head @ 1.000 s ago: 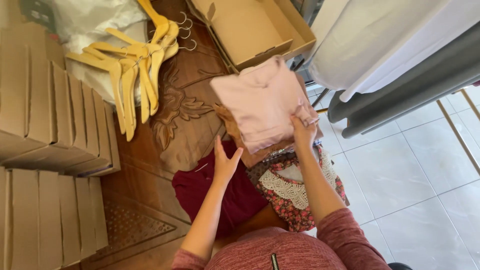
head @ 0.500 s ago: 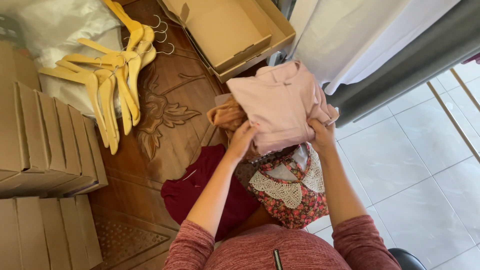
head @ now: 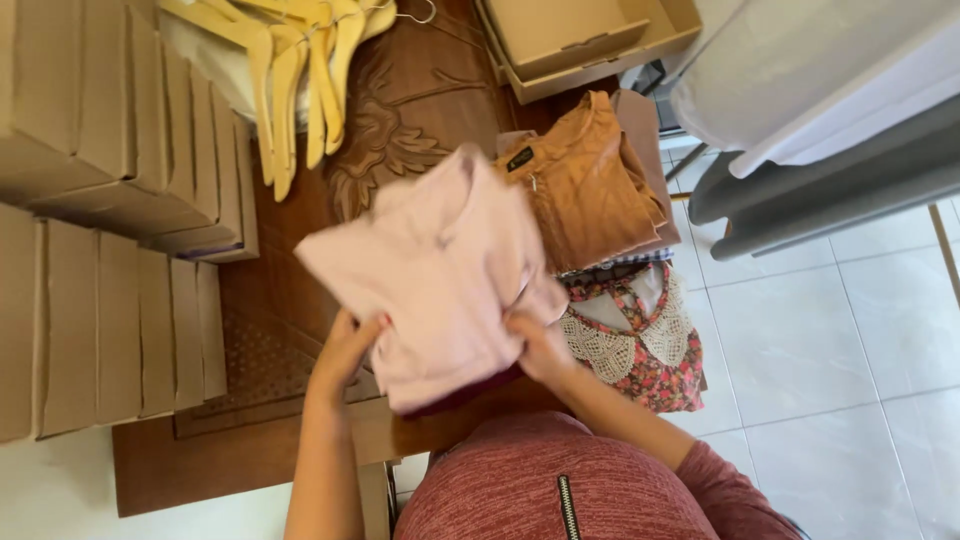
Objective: Folding various clothing items and sealing them into individual plastic bags for storage or shipping.
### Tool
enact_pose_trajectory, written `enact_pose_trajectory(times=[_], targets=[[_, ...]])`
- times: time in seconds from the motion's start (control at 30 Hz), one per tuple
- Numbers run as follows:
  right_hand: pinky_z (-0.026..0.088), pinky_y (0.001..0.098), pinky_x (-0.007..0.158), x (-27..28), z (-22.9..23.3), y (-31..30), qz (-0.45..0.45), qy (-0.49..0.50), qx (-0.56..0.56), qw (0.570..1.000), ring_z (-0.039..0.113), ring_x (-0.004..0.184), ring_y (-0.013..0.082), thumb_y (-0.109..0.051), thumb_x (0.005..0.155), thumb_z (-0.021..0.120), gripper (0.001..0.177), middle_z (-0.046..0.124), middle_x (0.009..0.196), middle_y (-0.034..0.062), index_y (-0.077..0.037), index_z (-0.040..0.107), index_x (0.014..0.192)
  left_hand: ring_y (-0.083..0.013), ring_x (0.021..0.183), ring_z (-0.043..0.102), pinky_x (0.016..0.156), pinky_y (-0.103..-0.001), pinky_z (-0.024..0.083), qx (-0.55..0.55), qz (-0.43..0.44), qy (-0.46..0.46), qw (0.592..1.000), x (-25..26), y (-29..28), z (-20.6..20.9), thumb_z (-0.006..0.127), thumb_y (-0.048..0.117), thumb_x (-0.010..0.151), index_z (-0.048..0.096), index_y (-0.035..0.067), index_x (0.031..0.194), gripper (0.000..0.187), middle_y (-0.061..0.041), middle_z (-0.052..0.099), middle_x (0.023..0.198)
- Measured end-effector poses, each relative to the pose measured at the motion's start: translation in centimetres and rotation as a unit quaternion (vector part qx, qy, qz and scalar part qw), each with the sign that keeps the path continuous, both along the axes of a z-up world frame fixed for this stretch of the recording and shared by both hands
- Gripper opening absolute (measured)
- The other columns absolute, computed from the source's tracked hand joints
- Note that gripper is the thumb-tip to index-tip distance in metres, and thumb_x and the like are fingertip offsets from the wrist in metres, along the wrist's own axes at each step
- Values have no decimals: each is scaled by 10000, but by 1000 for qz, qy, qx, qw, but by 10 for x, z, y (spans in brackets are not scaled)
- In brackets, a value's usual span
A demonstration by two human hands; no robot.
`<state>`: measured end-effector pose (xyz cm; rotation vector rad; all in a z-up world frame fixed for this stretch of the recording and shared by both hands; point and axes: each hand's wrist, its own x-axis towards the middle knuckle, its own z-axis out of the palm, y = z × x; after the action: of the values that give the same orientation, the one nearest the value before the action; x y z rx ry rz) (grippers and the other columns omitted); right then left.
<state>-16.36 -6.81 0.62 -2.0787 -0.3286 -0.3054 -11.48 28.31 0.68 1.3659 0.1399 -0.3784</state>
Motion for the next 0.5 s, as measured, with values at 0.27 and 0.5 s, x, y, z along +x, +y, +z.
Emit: enact_pose_trajectory(times=[0.27,0.5], targets=[[573,328,821,54,39,-41,-12,203,-7,979,714,884,175,-152,863,754,174,736,922,83,-57,689,994,-226,1008,708,887,-362,553,329,-19,85,940,-72,16,-22,751,255,843,711,-89,1177,481,-196,777,1119],[541,468,760,186,54,-128,-395,-179,-384,815,706,871,308,-613,656,798,769,742,1011,147,-41,722,1165,-612,1467,118,1192,-574,175,545,196,-51,814,-65,29,-98,905,332,767,143,-227,1503,1198,-551,99,1515]])
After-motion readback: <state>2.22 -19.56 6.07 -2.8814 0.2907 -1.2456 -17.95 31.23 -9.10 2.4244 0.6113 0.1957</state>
